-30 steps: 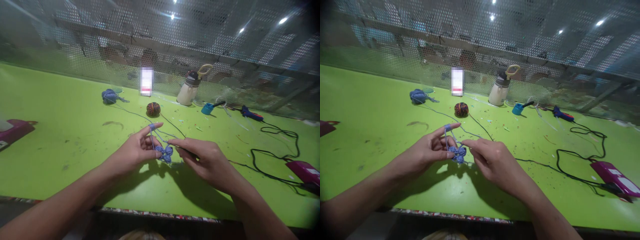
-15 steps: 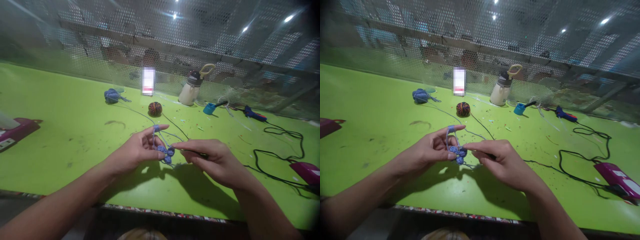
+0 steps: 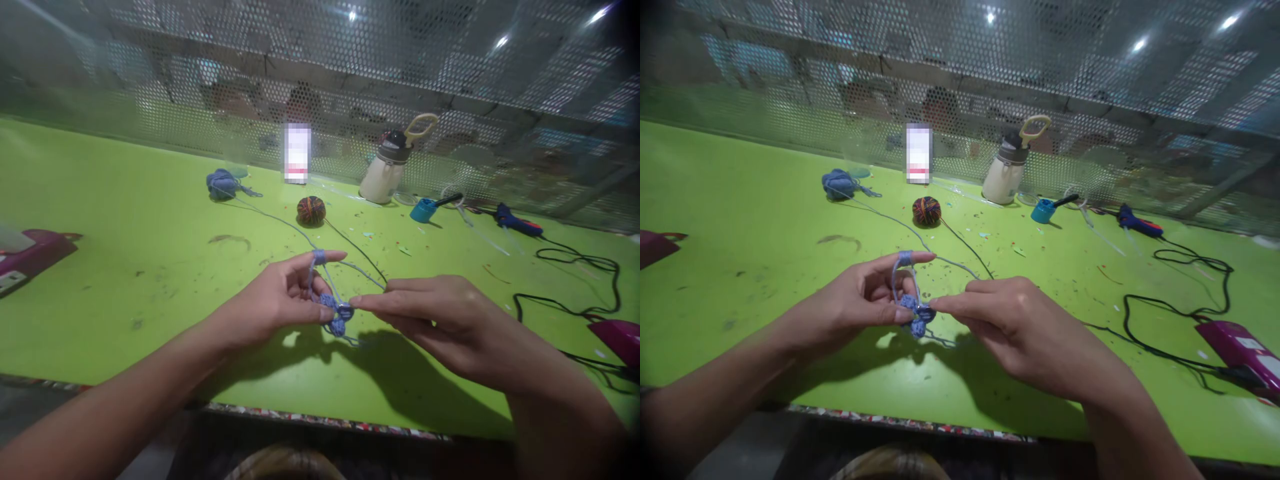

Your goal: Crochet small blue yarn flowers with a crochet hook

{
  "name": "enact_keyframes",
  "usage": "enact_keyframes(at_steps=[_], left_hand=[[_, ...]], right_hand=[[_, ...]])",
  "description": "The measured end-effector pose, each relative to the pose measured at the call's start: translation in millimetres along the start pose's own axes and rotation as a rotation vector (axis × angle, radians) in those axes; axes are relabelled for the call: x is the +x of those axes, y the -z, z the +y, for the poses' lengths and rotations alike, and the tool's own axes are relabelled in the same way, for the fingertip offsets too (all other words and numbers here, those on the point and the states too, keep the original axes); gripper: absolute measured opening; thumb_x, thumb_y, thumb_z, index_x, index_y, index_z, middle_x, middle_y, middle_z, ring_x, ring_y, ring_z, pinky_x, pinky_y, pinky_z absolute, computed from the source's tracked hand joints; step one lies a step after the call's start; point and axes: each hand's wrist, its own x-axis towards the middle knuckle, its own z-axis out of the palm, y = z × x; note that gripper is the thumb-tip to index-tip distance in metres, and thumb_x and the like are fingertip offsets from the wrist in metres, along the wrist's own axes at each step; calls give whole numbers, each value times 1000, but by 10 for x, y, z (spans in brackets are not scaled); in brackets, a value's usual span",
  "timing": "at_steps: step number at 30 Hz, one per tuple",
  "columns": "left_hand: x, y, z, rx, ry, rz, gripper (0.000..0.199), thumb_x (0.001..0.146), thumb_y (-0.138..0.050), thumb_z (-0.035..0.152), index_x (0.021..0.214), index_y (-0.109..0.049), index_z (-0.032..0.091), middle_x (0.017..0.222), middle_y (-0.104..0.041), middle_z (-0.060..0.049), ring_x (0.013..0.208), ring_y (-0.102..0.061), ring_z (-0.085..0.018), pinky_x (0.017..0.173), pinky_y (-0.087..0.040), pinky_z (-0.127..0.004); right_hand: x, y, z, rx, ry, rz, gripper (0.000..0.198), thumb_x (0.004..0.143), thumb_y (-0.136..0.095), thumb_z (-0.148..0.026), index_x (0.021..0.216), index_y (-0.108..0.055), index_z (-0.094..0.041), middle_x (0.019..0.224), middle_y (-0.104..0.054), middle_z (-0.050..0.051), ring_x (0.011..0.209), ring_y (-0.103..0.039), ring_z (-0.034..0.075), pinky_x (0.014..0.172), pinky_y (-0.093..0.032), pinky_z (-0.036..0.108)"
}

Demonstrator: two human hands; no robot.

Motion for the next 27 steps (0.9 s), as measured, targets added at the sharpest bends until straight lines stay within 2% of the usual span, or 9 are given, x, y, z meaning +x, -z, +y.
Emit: enact_keyframes(at_steps=[9, 16, 27], left_hand=[[0, -3, 2, 26, 6, -18, 69, 72, -77, 8, 135, -52, 21, 83, -62, 3, 74, -59, -11, 74, -47, -27], [-7, 1, -8, 16, 0, -12, 66, 72, -77, 9, 133, -54, 22, 82, -61, 4, 74, -58, -11, 74, -47, -28], [6, 5, -13, 51, 0, 17, 64, 73, -76, 10, 132, -55, 21, 82, -61, 2, 75, -58, -14, 75, -46, -31]], right_hand=[[-7, 44, -33, -55, -22, -62, 45, 87, -47, 1, 120, -67, -23, 69, -54, -2, 58, -51, 11, 53, -31, 24], [-10, 31, -55, -90, -63, -118, 51, 89, -45, 0, 127, -62, -30, 74, -57, -1, 59, -51, 11, 54, -31, 24], [-24, -1, -83, -159, -102, -113, 52, 88, -45, -1, 127, -62, -31, 76, -60, 0, 59, -51, 12, 54, -31, 25]])
